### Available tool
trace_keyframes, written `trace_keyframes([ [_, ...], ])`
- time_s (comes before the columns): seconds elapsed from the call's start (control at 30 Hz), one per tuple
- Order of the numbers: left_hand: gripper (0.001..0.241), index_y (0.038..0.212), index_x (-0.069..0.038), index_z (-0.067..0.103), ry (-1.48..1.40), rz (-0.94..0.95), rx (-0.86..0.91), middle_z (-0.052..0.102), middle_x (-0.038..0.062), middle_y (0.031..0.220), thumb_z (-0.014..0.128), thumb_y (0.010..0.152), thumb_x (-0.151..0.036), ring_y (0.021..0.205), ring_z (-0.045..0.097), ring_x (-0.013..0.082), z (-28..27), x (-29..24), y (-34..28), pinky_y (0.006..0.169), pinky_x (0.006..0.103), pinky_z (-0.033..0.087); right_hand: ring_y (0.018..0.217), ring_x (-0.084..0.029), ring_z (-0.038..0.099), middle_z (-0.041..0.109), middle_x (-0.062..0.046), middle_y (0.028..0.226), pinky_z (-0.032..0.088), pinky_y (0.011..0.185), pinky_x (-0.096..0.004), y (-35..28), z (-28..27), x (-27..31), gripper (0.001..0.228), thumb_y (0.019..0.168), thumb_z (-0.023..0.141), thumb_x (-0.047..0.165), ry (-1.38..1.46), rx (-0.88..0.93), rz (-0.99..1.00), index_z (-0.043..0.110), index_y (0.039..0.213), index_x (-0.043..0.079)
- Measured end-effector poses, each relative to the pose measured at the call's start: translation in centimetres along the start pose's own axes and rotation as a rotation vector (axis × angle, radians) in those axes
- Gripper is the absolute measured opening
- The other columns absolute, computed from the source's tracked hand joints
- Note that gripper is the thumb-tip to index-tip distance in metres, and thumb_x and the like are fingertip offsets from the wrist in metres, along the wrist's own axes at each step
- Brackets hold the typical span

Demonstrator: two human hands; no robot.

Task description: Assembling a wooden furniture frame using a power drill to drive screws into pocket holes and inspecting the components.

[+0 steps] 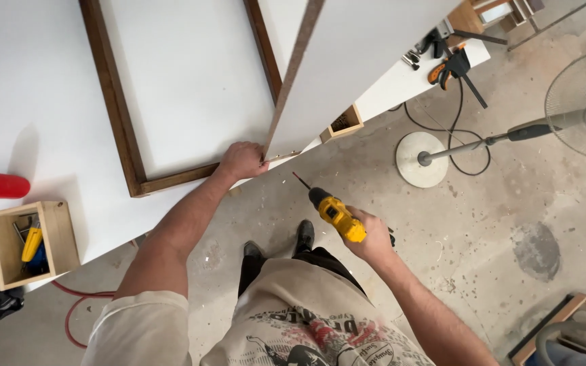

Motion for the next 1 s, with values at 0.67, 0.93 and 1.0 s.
trace_keyframes([
  [0.67,0.044,0.074,-0.012,0.068,0.111,-0.005,-0.121,0.067,0.009,0.074,0.06,0.082,-0.054,0.074,0.071,0.0294,2.4,0.8,0.1,0.071,0.0415,0.056,0.088,-0.04,0.074,0.077,-0.019,0.09,0.06,0.073,-0.047,6.8,-6.4,2.8,0.041,0.081,0.077,0.024,0.016,0.108,0.009,0.073,0.115,0.002],
  [0.93,0.034,0.068,-0.018,0.063,0.198,0.06,-0.247,0.062,0.003,0.066,0.067,0.079,-0.05,0.065,0.069,0.0226,2.6,0.9,-0.1,0.063,0.0354,0.054,0.084,-0.033,0.076,0.077,-0.011,0.089,0.061,0.072,-0.041,12.2,-8.5,6.8,0.036,0.08,0.078,0.027,-0.195,0.249,-0.148,0.073,0.112,0.011],
  [1.0,0.033,0.07,-0.017,0.064,0.204,0.086,-0.293,0.061,0.003,0.065,0.071,0.076,-0.048,0.062,0.069,0.0222,2.3,0.6,-0.6,0.06,0.0338,0.054,0.08,-0.033,0.075,0.075,-0.005,0.081,0.06,0.07,-0.042,12.8,-7.6,7.3,0.03,0.07,0.073,0.027,-0.441,0.284,-0.312,0.072,0.099,0.019],
])
Point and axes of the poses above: each hand's wrist, its own y-axis towards the middle knuckle, its own z-axis out of the palm, x = y × z, the point moved 6 cm from there along y, towards the middle knuckle
